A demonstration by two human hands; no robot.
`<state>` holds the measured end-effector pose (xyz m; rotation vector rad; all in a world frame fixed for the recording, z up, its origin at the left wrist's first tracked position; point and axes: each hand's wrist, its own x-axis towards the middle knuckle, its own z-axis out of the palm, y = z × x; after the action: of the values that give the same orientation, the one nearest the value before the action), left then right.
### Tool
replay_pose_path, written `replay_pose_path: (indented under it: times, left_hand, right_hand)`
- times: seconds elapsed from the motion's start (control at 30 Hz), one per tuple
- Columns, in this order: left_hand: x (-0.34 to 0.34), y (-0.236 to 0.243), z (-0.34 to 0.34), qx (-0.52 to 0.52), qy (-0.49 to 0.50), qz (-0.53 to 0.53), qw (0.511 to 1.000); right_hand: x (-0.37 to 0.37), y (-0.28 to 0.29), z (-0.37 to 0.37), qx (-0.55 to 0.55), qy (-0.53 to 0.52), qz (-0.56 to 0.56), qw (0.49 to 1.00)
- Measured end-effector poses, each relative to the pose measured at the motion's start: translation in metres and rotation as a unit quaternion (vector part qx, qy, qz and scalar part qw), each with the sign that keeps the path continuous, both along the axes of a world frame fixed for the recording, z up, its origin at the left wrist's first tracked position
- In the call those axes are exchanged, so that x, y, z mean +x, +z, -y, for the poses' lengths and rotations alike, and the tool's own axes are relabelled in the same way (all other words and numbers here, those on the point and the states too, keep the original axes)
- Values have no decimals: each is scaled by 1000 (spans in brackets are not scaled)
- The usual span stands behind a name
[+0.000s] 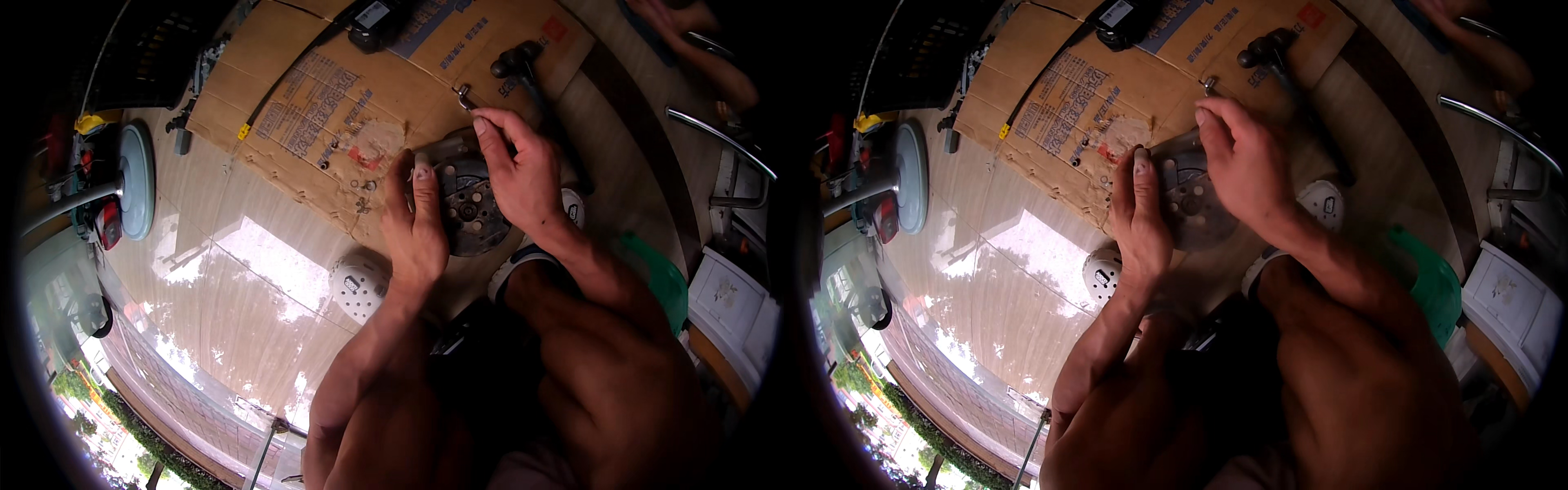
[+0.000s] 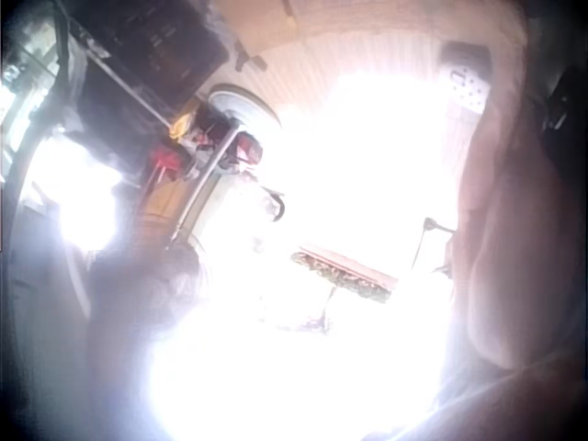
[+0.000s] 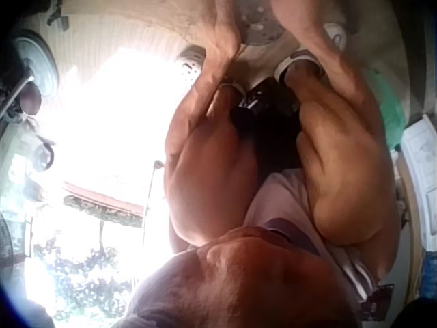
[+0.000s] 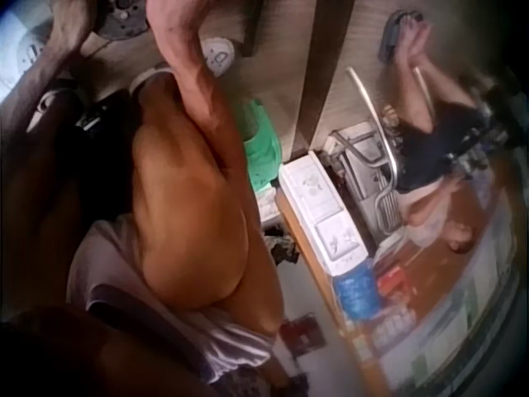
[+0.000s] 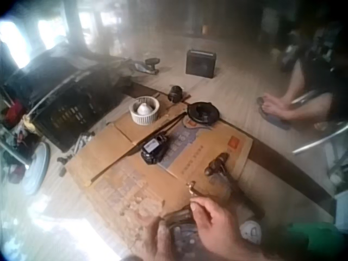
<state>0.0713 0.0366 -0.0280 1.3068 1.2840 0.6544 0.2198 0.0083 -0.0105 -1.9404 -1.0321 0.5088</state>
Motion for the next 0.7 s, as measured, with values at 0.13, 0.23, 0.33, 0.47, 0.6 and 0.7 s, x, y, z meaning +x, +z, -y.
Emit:
replay_pose_path:
  times: [0.13, 0.23, 0.33, 0.47, 0.6, 0.7]
  left_hand:
    - [-1, -2, -2, -14, -6, -2, 1000]
    - [0, 1, -3, -16, -14, -9, 1000]
    - [2, 5, -4, 3, -20, -15, 1000]
    - [1, 2, -3, 16, -18, -14, 1000]
    - [1, 3, -2, 14, -13, -6, 1000]
    - [-1, 1, -2, 10, -15, -17, 1000]
  right_hand:
    - [0, -4, 0, 23, 4, 32, 999]
    - [0, -6, 1, 25, -1, 27, 999]
    - [2, -8, 1, 36, 1, 42, 998]
    - [0, -8, 1, 20, -8, 27, 999]
    - [-1, -7, 2, 19, -17, -5, 1000]
    - [-5, 0, 1, 4, -22, -26, 999]
